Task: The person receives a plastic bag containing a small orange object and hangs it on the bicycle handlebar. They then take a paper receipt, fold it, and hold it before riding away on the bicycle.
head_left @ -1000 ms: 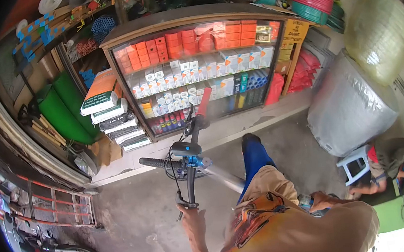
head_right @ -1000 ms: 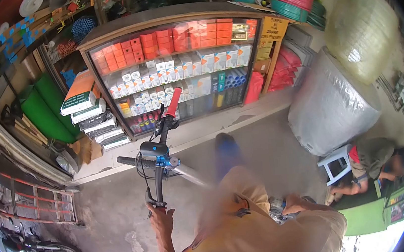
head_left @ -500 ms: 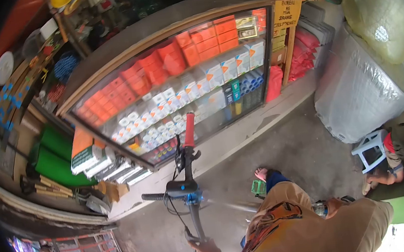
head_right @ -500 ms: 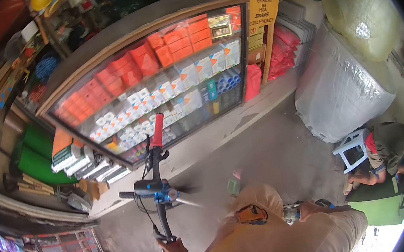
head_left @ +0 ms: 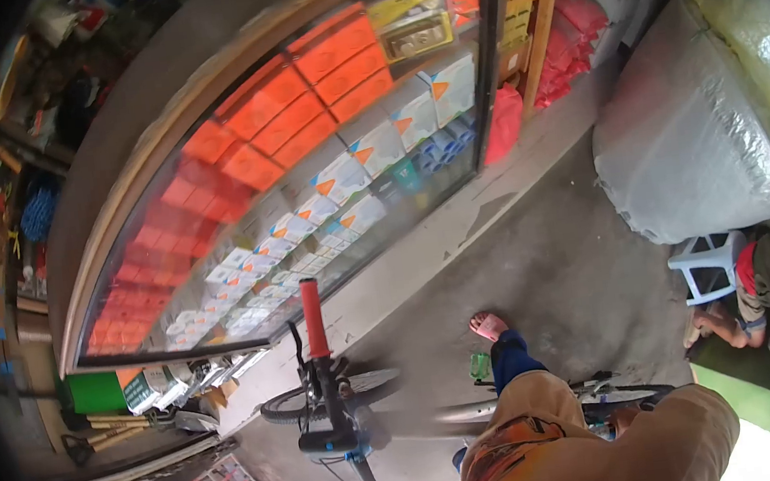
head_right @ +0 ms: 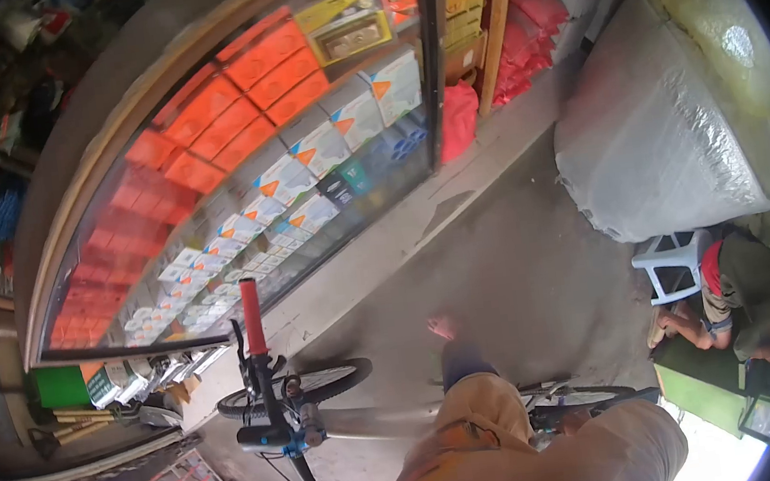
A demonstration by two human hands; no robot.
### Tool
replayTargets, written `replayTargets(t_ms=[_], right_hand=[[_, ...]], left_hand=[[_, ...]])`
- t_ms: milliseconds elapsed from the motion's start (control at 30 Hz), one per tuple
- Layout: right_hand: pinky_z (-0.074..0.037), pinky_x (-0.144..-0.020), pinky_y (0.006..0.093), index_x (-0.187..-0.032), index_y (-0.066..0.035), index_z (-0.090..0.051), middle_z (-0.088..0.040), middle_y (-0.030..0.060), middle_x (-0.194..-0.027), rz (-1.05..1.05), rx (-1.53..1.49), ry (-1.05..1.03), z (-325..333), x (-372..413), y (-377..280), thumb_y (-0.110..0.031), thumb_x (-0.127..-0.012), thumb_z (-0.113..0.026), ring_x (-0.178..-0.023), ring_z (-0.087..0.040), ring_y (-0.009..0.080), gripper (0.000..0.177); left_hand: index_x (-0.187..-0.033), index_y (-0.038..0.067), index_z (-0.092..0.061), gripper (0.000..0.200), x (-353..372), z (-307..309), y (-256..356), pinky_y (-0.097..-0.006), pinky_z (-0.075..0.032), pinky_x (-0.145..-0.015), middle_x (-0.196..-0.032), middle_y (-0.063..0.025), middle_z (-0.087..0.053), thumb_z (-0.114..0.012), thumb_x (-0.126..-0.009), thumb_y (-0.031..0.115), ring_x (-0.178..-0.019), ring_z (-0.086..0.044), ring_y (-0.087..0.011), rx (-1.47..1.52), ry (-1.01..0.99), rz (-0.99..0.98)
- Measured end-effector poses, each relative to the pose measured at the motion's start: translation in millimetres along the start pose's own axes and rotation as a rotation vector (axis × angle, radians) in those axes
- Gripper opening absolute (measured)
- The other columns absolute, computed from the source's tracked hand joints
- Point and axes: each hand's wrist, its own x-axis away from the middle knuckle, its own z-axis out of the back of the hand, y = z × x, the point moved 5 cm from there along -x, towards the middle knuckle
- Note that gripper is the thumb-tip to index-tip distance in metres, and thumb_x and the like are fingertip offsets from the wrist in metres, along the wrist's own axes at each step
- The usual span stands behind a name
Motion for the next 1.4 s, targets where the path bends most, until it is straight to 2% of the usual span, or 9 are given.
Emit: replayTargets(t_ms=[100, 200, 300, 400, 500, 667, 933, 1167, 1400], right_hand=[[-0.048, -0.085, 0.0527, -0.105, -0.017, -0.071, -0.069, 0.0130, -0.099, 0.019, -0.050, 0.040, -6.5, -1.7, -3.3, -0.043, -0.072, -0.068, -0.104, -0.065, 0.0299, 0.041], [-0.045, -0.085, 0.0560, -0.107, -0.021, -0.069, -0.067, 0.0075, -0.101, -0.024, -0.042, -0.223, 6.6, -2.3, -12.7, -0.048, -0.078, -0.061, -0.109, -0.062, 0.0256, 0.040], [-0.046, -0.084, 0.0543, -0.108, -0.023, -0.069, -0.067, 0.0045, -0.101, 0.030, 0.080, -0.124, 36.1, 11.9, -30.4, -0.042, -0.079, -0.060, -0.107, -0.063, 0.0248, 0.036], [-0.047, -0.082, 0.0450, -0.105, -0.025, -0.068, -0.067, -0.0015, -0.103, 0.113, 0.149, -0.049, 14.7, 4.4, -12.5, -0.040, -0.088, -0.055, -0.106, -0.060, 0.0141, 0.027], [-0.047, -0.082, 0.0449, -0.105, -0.024, -0.068, -0.067, -0.0009, -0.103, 0.091, 0.153, -0.044, 20.7, 1.6, 1.2, -0.040, -0.088, -0.055, -0.106, -0.060, 0.0146, 0.027], [-0.047, -0.082, 0.0447, -0.106, -0.023, -0.067, -0.067, 0.0001, -0.104, 0.014, 0.192, -0.033, 82.5, -1.5, -10.9, -0.039, -0.088, -0.055, -0.106, -0.060, 0.0155, 0.026], [-0.047, -0.083, 0.0445, -0.106, -0.021, -0.067, -0.066, 0.0017, -0.104, -0.071, 0.235, -0.015, 105.4, -2.6, -44.7, -0.037, -0.089, -0.055, -0.106, -0.060, 0.0168, 0.026], [-0.047, -0.083, 0.0443, -0.106, -0.019, -0.067, -0.066, 0.0031, -0.105, -0.042, 0.203, -0.065, 118.3, -22.8, -26.4, -0.035, -0.089, -0.054, -0.105, -0.060, 0.0181, 0.026], [-0.047, -0.083, 0.0441, -0.106, -0.018, -0.066, -0.066, 0.0045, -0.105, 0.012, 0.099, -0.167, 151.2, -53.5, 2.0, -0.034, -0.090, -0.054, -0.105, -0.060, 0.0193, 0.026]], left_hand=[[-0.147, 0.016, -0.030, 0.077, 1.1, -8.4, 27.7, -0.0483, -0.049, -0.069, -0.074, -0.0072, -0.068, -0.066, -0.081, 0.032, -0.073, -0.066, -0.0323, -0.044, -0.010, -0.004], [-0.148, 0.015, -0.028, 0.079, 4.3, -15.6, 45.4, -0.0479, -0.049, -0.070, -0.075, -0.0077, -0.068, -0.066, -0.080, 0.030, -0.073, -0.066, -0.0324, -0.066, -0.020, 0.001], [-0.148, 0.015, -0.026, 0.081, 8.0, -17.1, 57.5, -0.0476, -0.050, -0.070, -0.075, -0.0082, -0.068, -0.066, -0.079, 0.028, -0.073, -0.066, -0.0325, -0.081, -0.044, 0.008], [-0.149, 0.015, -0.023, 0.083, 9.0, -18.5, 64.8, -0.0472, -0.050, -0.071, -0.075, -0.0088, -0.068, -0.066, -0.078, 0.025, -0.073, -0.067, -0.0326, -0.061, -0.050, 0.027], [-0.149, 0.015, -0.022, 0.085, 8.4, -18.4, 65.1, -0.0470, -0.050, -0.072, -0.075, -0.0091, -0.068, -0.066, -0.077, 0.024, -0.074, -0.067, -0.0327, -0.023, -0.056, 0.031], [-0.150, 0.015, -0.021, 0.085, 4.3, -12.6, 42.8, -0.0469, -0.050, -0.071, -0.074, -0.0094, -0.067, -0.065, -0.077, 0.022, -0.072, -0.067, -0.0326, 0.091, -0.118, 0.058], [-0.150, 0.015, -0.019, 0.087, -0.4, 16.3, -8.8, -0.0467, -0.050, -0.069, -0.073, -0.0098, -0.066, -0.065, -0.077, 0.019, -0.070, -0.066, -0.0326, 0.155, -0.200, 0.118], [-0.151, 0.015, -0.017, 0.088, 13.3, -24.1, 16.4, -0.0466, -0.050, -0.067, -0.072, -0.0102, -0.065, -0.064, -0.077, 0.017, -0.069, -0.066, -0.0326, 0.108, -0.166, 0.159], [-0.152, 0.015, -0.015, 0.089, 15.2, -30.4, 63.8, -0.0464, -0.050, -0.066, -0.070, -0.0105, -0.064, -0.063, -0.076, 0.014, -0.067, -0.065, -0.0326, -0.071, -0.174, 0.148]])
